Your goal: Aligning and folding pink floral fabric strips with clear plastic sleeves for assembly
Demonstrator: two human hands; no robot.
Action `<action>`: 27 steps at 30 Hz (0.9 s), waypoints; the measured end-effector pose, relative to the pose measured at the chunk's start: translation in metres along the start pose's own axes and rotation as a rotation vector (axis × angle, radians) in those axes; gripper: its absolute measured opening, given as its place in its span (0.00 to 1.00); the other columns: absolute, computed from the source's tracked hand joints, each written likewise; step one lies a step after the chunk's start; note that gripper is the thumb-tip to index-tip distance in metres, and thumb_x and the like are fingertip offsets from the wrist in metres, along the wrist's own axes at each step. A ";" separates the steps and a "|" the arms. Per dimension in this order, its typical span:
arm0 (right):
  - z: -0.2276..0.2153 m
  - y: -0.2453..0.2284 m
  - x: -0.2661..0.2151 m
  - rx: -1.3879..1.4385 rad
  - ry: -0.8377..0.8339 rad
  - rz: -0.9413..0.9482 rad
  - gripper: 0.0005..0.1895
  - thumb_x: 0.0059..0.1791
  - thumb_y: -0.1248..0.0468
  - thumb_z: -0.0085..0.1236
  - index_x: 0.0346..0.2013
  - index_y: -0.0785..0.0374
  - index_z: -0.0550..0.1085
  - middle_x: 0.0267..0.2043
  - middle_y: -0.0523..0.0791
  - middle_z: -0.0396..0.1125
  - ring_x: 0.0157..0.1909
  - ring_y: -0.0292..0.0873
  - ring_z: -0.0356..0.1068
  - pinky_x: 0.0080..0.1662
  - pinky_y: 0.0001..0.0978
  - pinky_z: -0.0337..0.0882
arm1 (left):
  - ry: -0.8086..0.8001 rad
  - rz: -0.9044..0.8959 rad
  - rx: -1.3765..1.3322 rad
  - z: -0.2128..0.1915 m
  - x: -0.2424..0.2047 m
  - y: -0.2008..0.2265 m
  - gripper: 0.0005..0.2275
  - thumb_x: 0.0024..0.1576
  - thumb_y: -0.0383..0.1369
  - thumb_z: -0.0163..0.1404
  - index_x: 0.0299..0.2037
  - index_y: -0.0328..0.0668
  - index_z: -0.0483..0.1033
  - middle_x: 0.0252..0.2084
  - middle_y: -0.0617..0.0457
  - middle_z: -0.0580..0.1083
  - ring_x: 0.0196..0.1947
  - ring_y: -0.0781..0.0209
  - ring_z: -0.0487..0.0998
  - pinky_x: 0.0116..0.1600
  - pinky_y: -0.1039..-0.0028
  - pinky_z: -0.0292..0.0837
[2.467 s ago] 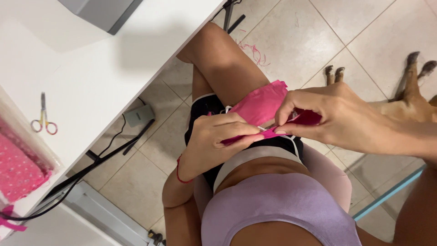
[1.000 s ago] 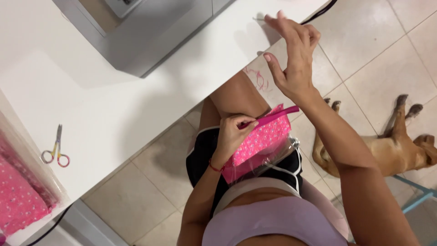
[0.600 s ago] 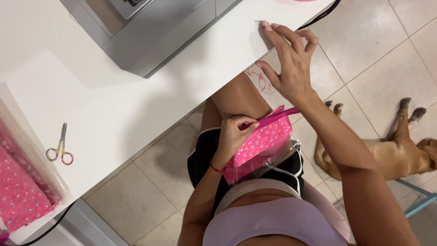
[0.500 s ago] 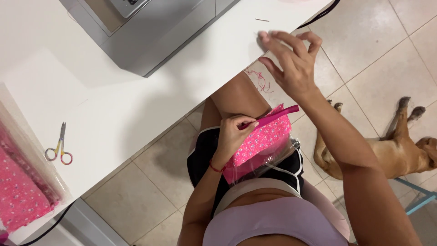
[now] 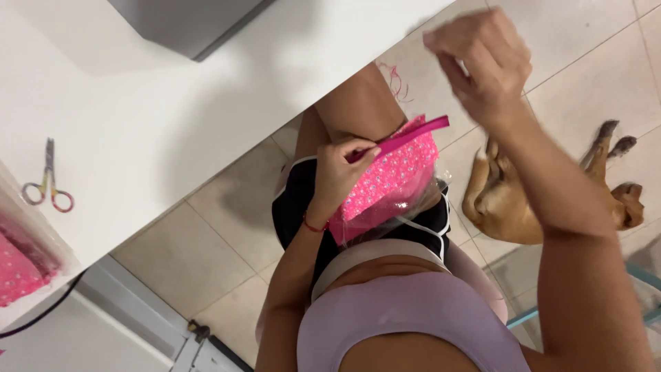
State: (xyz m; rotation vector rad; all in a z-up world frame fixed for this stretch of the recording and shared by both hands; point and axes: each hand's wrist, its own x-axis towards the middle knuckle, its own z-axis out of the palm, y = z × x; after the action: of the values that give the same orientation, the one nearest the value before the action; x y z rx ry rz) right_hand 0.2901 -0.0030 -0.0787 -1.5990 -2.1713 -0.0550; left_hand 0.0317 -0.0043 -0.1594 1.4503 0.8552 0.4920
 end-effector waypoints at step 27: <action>0.063 -0.129 -0.090 0.684 0.288 0.827 0.02 0.50 0.76 0.66 0.38 0.72 0.81 0.36 0.57 0.71 0.35 0.53 0.72 0.37 0.41 0.71 | 0.116 -0.078 0.121 -0.010 0.000 -0.002 0.06 0.54 0.33 0.65 0.39 0.46 0.86 0.28 0.53 0.78 0.34 0.66 0.80 0.44 0.75 0.76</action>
State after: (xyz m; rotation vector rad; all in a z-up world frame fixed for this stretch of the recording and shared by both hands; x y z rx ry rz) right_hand 0.1723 -0.1091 -0.1398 -1.7614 -1.0116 0.5958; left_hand 0.0239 0.0024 -0.1604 1.5035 1.0452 0.4751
